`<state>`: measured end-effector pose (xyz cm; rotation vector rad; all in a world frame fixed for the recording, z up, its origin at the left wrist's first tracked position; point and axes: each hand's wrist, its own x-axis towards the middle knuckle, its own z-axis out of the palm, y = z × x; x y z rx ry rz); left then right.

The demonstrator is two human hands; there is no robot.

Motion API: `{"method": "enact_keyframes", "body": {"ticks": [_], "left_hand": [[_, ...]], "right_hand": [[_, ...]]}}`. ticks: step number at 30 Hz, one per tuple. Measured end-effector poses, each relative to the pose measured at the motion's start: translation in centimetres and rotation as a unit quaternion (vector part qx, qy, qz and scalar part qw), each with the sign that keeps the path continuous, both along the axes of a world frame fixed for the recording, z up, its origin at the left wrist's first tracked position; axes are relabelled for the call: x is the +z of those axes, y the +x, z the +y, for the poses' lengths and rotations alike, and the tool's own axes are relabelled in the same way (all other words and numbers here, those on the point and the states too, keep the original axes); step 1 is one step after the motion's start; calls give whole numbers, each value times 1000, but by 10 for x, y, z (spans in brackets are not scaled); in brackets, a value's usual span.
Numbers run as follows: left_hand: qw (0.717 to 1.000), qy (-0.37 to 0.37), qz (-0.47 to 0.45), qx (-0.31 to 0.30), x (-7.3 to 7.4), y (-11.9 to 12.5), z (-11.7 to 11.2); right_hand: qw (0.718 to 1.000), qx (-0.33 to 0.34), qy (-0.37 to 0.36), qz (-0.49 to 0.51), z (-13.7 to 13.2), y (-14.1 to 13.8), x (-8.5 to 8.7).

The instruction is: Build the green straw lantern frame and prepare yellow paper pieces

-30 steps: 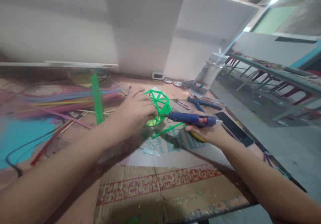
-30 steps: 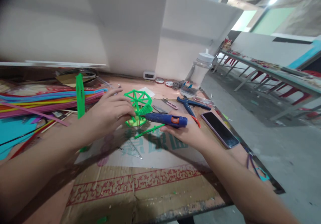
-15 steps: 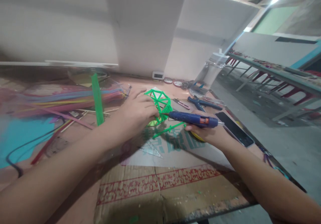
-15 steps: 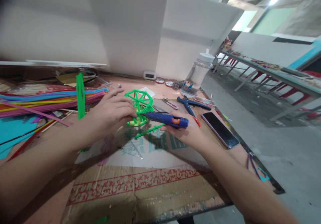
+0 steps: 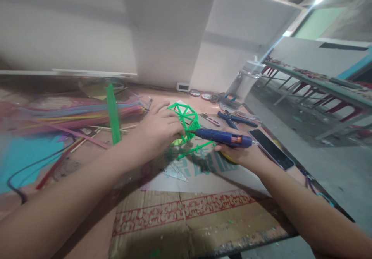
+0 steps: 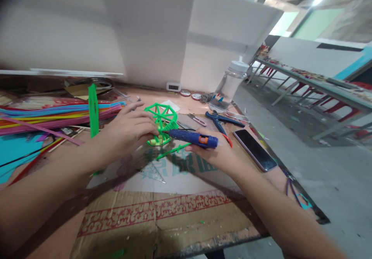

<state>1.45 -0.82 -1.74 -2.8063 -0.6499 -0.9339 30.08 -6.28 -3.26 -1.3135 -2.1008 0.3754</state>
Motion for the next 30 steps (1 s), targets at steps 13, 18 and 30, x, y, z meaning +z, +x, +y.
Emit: {"method": "enact_keyframes", "body": {"ticks": [13, 18, 30], "left_hand": [[1000, -12, 11, 4, 2, 0, 0], [1000, -10, 12, 5, 2, 0, 0], [999, -28, 20, 12, 3, -2, 0]], "right_hand": [[1000, -25, -15, 12, -2, -1, 2], [1000, -12, -6, 17, 0, -2, 2], [1000, -2, -8, -2, -1, 3, -2]]}}
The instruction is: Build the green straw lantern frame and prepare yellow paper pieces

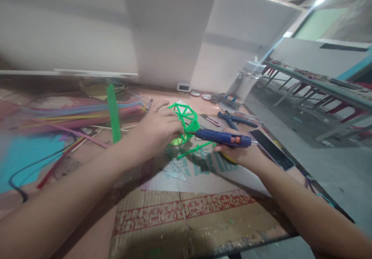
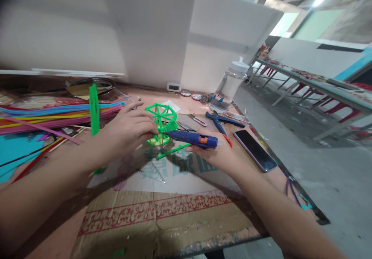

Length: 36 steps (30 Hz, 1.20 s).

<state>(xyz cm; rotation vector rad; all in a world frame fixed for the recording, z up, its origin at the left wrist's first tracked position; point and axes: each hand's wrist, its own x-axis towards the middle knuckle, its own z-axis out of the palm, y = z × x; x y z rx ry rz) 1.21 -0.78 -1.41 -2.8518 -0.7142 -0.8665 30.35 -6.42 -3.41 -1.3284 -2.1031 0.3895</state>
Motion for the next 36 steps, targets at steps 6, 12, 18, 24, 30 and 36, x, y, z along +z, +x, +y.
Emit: {"method": "enact_keyframes", "body": {"ticks": [6, 12, 18, 24, 30, 36], "left_hand": [[1000, 6, -4, 0, 1, 0, 0], [1000, 12, -10, -1, 0, -1, 2], [1000, 18, -4, -2, -2, -2, 3], [1000, 20, -2, 4, -3, -2, 4], [999, 37, 3, 6, -4, -2, 6], [1000, 25, -5, 1, -2, -2, 6]], "right_hand": [[1000, -4, 1, 6, 2, 1, -2], [1000, -11, 0, -1, 2, 0, -1], [1000, -17, -21, 11, 1, -3, 1], [999, -15, -33, 12, -1, -5, 4], [1000, -2, -28, 5, -2, -6, 7], [997, 48, -23, 60, -3, -3, 10]]}}
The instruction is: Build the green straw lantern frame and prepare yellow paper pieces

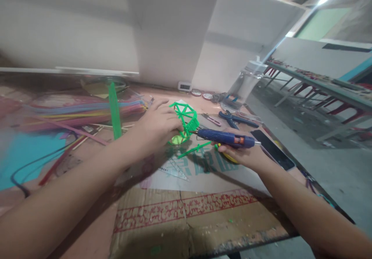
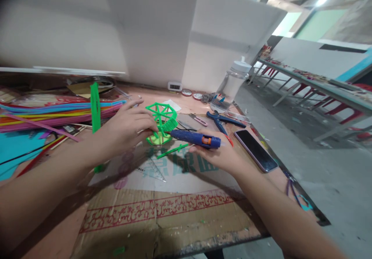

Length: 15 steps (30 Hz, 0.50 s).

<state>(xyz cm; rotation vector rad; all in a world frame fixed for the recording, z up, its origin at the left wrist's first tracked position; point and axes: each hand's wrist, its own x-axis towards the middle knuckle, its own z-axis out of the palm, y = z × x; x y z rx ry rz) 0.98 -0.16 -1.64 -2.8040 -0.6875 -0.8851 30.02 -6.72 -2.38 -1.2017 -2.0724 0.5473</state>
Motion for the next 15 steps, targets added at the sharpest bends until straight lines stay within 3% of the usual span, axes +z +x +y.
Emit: {"method": "enact_keyframes", "body": {"ticks": [7, 15], "left_hand": [[1000, -1, 8, 4, 1, -1, -1], [1000, -2, 11, 6, 1, 0, 0]], "right_hand": [[1000, 16, -20, 4, -1, -3, 4], [1000, 18, 12, -13, -1, -3, 3]]}}
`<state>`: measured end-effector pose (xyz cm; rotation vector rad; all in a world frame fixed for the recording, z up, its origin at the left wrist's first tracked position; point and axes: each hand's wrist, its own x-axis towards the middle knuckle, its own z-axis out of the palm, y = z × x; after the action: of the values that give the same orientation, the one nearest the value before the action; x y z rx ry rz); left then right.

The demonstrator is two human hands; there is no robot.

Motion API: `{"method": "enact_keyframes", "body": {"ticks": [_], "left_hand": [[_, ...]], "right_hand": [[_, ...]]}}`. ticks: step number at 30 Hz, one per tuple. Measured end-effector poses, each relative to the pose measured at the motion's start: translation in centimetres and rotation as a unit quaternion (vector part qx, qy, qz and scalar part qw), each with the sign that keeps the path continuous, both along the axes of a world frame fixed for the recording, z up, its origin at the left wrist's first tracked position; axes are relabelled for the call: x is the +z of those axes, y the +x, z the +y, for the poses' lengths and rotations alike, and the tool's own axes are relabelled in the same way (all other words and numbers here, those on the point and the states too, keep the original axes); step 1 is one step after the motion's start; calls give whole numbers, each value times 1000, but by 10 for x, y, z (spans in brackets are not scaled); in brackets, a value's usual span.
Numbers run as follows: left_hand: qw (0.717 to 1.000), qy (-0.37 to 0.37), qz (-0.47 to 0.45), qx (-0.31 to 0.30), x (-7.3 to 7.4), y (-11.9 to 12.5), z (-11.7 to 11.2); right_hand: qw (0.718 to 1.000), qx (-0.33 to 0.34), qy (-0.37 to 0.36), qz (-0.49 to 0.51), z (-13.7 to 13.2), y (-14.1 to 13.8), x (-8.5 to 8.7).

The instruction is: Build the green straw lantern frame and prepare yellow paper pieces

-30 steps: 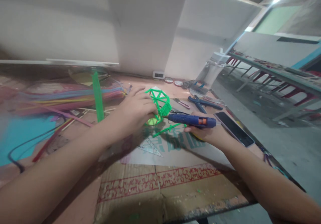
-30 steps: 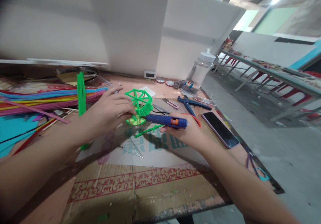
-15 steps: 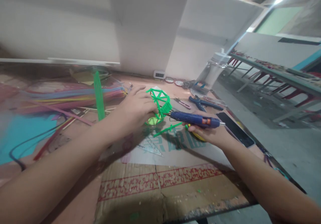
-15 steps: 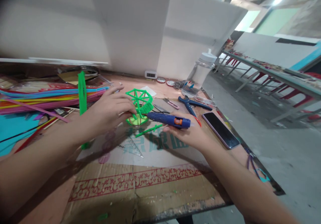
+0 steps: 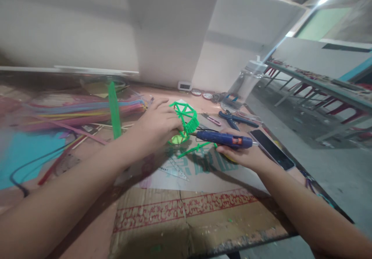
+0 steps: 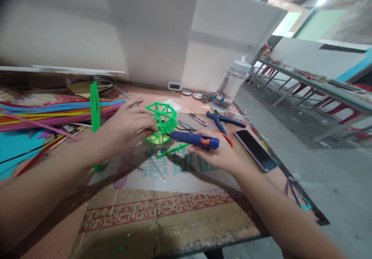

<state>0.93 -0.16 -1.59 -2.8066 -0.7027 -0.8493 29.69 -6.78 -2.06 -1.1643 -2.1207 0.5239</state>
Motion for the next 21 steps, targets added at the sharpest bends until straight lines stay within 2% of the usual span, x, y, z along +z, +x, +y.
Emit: {"method": "enact_keyframes", "body": {"ticks": [7, 12, 18, 21], "left_hand": [[1000, -7, -5, -2, 1, 1, 0], [1000, -3, -1, 0, 2, 2, -1], [1000, -5, -1, 3, 1, 1, -1], [1000, 0, -4, -2, 0, 0, 0]], "right_hand": [[999, 13, -28, 36, 0, 1, -1], [1000, -13, -5, 15, 0, 0, 0], [999, 13, -24, 32, 0, 0, -1], [1000, 4, -17, 16, 0, -1, -2]]}}
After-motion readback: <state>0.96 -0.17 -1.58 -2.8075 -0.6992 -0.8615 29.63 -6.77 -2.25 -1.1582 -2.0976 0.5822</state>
